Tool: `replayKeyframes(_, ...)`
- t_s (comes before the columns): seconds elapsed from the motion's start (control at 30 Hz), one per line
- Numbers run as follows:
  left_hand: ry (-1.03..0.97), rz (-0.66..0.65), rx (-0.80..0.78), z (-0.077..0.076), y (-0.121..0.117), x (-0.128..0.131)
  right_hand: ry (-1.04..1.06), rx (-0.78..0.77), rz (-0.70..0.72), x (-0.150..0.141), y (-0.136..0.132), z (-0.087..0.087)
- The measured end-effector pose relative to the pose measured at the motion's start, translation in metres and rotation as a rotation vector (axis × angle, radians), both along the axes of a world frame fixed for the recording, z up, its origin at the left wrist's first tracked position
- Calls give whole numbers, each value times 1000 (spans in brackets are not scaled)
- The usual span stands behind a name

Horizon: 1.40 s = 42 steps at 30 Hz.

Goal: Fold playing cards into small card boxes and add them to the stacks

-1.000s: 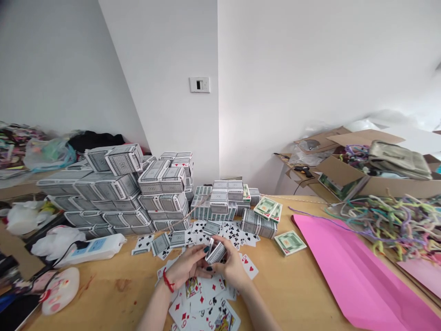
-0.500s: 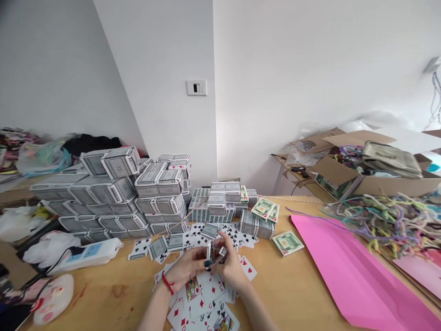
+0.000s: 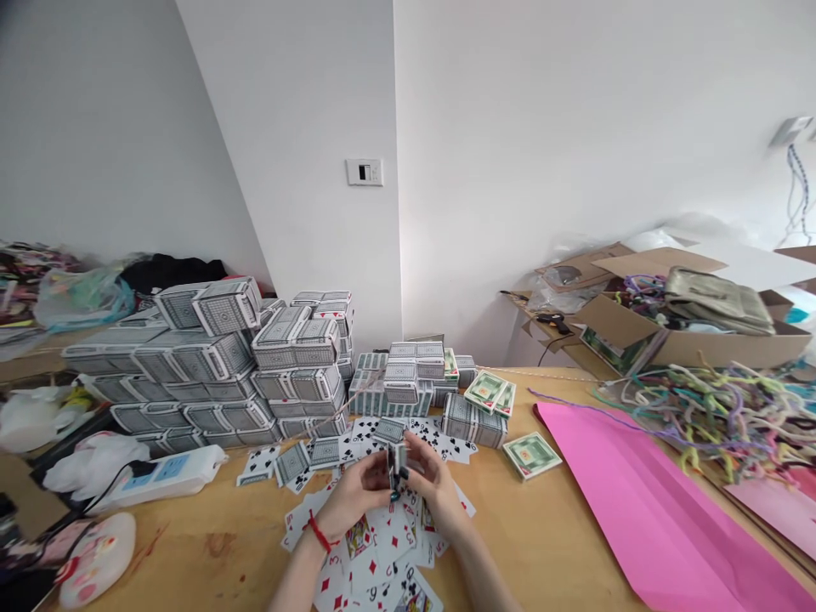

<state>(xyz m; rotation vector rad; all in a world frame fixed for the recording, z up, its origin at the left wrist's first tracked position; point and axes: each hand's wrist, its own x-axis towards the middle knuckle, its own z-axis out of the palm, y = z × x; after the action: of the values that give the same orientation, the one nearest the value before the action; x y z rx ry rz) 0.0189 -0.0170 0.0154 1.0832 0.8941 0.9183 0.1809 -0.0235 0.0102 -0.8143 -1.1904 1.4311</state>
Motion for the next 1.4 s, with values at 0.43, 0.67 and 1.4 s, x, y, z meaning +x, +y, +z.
replayKeyframes(0.43, -49, 163, -7, -1, -1, -1, 86, -11, 16, 0, 5, -7)
replayKeyframes(0.67, 24, 106, 31, -4, -1, 0, 170, -52, 51, -3, 5, -4)
replayKeyframes(1.4, 422, 186, 394, -2, -11, 12, 159, -329, -98, -16, 0, 1)
